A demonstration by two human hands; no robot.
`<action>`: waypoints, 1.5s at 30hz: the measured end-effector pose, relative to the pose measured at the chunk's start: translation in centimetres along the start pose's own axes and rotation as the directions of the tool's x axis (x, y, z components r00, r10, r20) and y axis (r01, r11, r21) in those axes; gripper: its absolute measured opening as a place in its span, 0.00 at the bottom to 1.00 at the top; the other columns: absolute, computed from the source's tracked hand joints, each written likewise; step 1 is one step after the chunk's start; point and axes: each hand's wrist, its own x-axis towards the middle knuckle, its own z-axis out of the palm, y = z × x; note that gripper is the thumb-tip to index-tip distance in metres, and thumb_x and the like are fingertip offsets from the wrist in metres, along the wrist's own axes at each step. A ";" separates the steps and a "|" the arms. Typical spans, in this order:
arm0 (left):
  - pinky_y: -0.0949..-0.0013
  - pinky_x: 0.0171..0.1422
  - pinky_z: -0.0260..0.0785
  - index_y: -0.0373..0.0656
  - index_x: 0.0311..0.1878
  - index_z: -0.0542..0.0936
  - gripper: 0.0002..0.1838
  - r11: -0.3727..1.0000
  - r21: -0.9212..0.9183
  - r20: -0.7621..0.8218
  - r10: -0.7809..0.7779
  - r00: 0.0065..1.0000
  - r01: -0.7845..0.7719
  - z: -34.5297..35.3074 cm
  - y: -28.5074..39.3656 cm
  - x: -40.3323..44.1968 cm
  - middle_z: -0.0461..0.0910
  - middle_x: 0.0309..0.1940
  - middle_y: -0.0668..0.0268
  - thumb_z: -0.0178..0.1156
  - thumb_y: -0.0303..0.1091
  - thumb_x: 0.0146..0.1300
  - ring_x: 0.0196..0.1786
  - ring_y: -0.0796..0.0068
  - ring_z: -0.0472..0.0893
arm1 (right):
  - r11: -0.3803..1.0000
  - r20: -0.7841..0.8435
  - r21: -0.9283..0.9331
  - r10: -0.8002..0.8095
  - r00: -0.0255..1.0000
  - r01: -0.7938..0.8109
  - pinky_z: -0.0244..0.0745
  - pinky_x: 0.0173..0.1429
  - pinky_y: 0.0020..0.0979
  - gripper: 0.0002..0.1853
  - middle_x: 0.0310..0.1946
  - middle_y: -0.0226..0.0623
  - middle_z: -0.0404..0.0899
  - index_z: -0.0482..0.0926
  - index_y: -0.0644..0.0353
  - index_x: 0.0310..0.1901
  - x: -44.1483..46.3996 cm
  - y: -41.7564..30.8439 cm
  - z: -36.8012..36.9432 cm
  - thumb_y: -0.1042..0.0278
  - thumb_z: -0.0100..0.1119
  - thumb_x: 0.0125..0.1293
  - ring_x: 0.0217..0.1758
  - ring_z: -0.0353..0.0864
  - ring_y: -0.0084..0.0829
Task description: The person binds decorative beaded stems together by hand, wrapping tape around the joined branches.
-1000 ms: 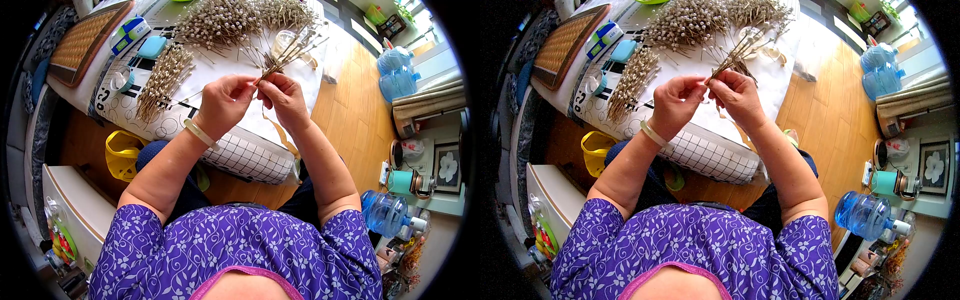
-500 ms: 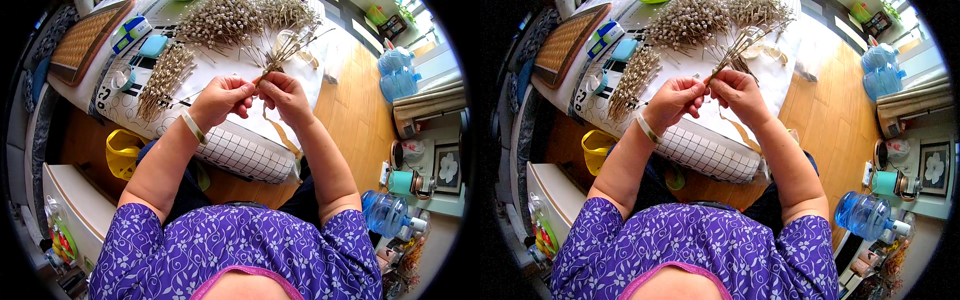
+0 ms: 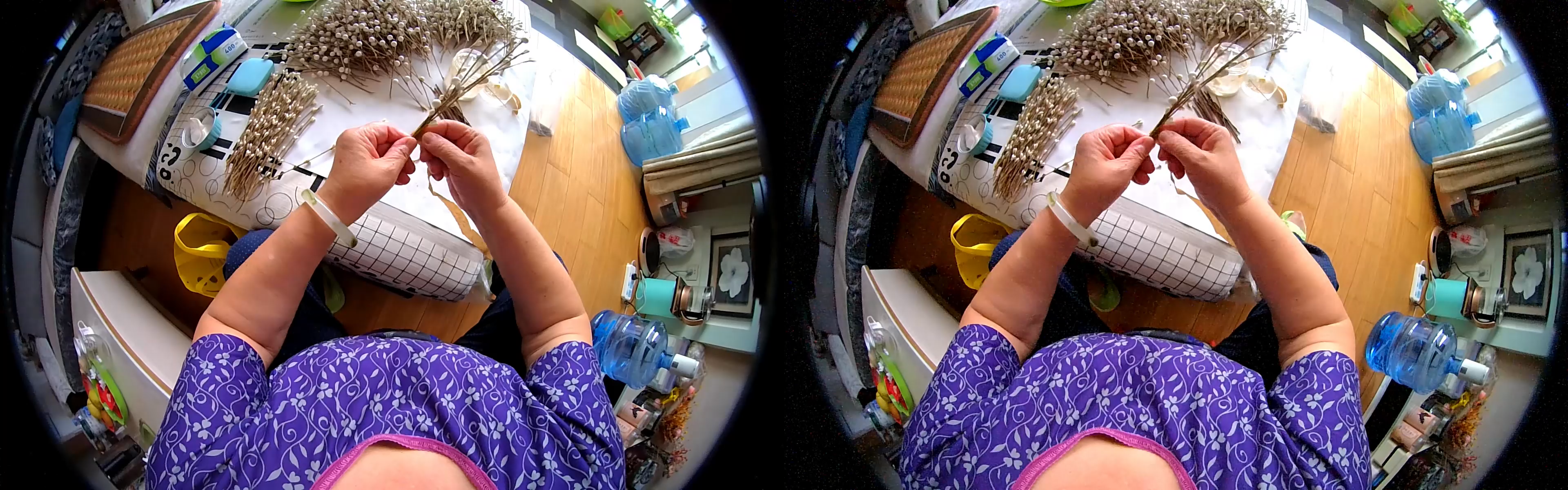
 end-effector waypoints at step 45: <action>0.81 0.27 0.71 0.36 0.33 0.77 0.09 0.983 -0.081 0.162 -0.148 0.976 0.162 -1.2 -0.6 0.1 0.77 0.22 0.65 0.58 0.34 0.58 0.22 0.81 0.76 | 0.979 0.067 -0.170 0.126 0.990 -0.113 0.61 0.23 0.16 0.06 0.20 0.26 0.73 0.76 0.61 0.29 0.6 -0.4 -1.2 0.67 0.57 0.58 0.20 0.67 0.14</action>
